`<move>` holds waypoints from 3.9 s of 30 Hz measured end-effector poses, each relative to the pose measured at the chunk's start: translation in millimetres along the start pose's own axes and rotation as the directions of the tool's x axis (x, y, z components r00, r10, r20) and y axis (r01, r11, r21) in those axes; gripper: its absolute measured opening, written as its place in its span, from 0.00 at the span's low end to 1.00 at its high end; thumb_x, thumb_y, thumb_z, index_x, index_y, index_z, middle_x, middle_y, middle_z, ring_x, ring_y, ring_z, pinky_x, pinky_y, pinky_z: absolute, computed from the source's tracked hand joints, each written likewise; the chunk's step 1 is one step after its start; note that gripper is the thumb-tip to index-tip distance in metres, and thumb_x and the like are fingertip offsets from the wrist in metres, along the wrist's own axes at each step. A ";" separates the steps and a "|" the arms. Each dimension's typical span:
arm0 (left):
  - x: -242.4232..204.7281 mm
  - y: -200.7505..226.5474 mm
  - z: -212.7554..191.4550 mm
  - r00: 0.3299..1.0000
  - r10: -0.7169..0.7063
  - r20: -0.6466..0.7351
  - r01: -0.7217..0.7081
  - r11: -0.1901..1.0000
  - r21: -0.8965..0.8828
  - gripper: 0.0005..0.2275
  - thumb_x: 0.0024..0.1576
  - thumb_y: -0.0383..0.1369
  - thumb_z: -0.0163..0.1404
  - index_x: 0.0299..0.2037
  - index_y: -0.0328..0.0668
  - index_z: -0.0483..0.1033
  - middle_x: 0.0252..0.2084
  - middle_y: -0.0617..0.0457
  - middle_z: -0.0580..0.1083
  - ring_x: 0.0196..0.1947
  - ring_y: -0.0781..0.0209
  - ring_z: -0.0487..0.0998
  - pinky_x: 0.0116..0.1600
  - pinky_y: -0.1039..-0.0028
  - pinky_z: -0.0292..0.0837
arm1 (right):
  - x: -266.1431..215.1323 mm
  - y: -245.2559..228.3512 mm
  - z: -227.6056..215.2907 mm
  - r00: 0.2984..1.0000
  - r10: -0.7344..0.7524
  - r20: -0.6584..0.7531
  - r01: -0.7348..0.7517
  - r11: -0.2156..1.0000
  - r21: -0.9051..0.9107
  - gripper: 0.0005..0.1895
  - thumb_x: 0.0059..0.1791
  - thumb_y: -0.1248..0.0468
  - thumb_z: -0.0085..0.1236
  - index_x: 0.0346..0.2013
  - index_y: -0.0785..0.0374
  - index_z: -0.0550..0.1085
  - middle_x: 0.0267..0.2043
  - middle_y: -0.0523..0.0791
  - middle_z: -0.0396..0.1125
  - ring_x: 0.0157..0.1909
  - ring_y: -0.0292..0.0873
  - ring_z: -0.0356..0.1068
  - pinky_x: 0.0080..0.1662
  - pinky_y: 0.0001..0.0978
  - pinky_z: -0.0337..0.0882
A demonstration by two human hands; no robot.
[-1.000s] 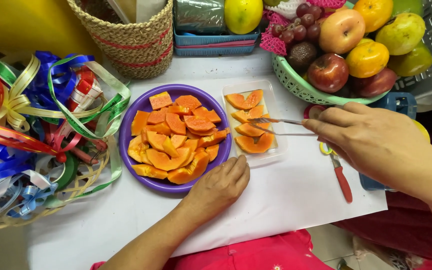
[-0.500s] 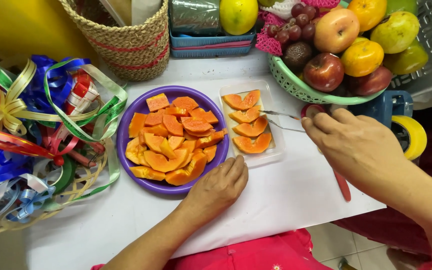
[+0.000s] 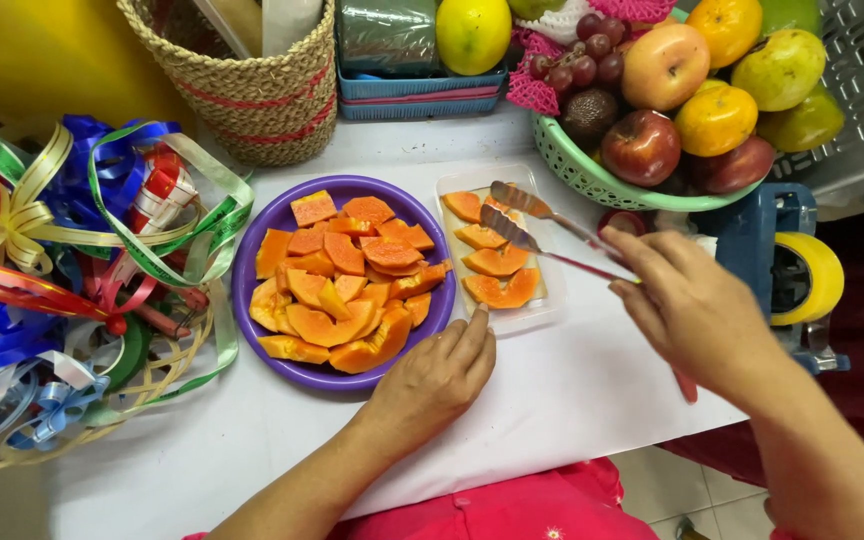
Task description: Arranging sliced papaya from a bowl into a clear plastic tray using tongs and a fork for a food display.
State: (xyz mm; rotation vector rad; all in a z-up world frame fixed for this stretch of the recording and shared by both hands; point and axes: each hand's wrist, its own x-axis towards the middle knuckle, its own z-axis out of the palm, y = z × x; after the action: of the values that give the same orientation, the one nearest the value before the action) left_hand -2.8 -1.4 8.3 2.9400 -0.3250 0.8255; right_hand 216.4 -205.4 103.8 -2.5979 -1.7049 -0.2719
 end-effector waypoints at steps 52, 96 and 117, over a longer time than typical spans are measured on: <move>-16.4 -68.0 -49.9 0.877 -0.323 -0.355 0.358 0.933 0.038 0.12 0.66 0.30 0.56 0.57 0.34 0.78 0.61 0.37 0.73 0.52 0.46 0.80 0.57 0.60 0.79 | -98.1 51.5 29.4 0.529 0.694 -0.488 -0.528 0.720 0.450 0.11 0.57 0.77 0.49 0.55 0.71 0.67 0.43 0.50 0.67 0.41 0.50 0.67 0.44 0.42 0.68; -29.4 -99.4 -66.0 0.808 -0.387 -0.444 0.446 0.895 0.030 0.12 0.69 0.32 0.52 0.57 0.34 0.81 0.59 0.40 0.73 0.46 0.47 0.78 0.51 0.60 0.77 | -8.9 -171.3 119.4 0.873 -0.182 -0.452 0.356 0.872 0.336 0.15 0.55 0.65 0.52 0.55 0.67 0.74 0.58 0.57 0.71 0.61 0.58 0.71 0.59 0.45 0.72; -41.2 -117.7 -79.7 0.782 -0.499 -0.374 0.518 0.854 -0.057 0.10 0.69 0.24 0.52 0.57 0.24 0.78 0.58 0.33 0.72 0.58 0.38 0.74 0.61 0.52 0.74 | -129.8 -4.8 67.2 0.951 0.153 0.269 -0.260 0.865 0.430 0.16 0.45 0.70 0.53 0.44 0.52 0.80 0.50 0.41 0.74 0.54 0.46 0.73 0.53 0.38 0.73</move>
State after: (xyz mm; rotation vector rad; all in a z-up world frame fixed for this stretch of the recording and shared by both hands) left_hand -51.5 130.8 53.6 2.5992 0.5053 1.2676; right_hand 170.6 -313.6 16.8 -2.4768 -1.3073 0.4056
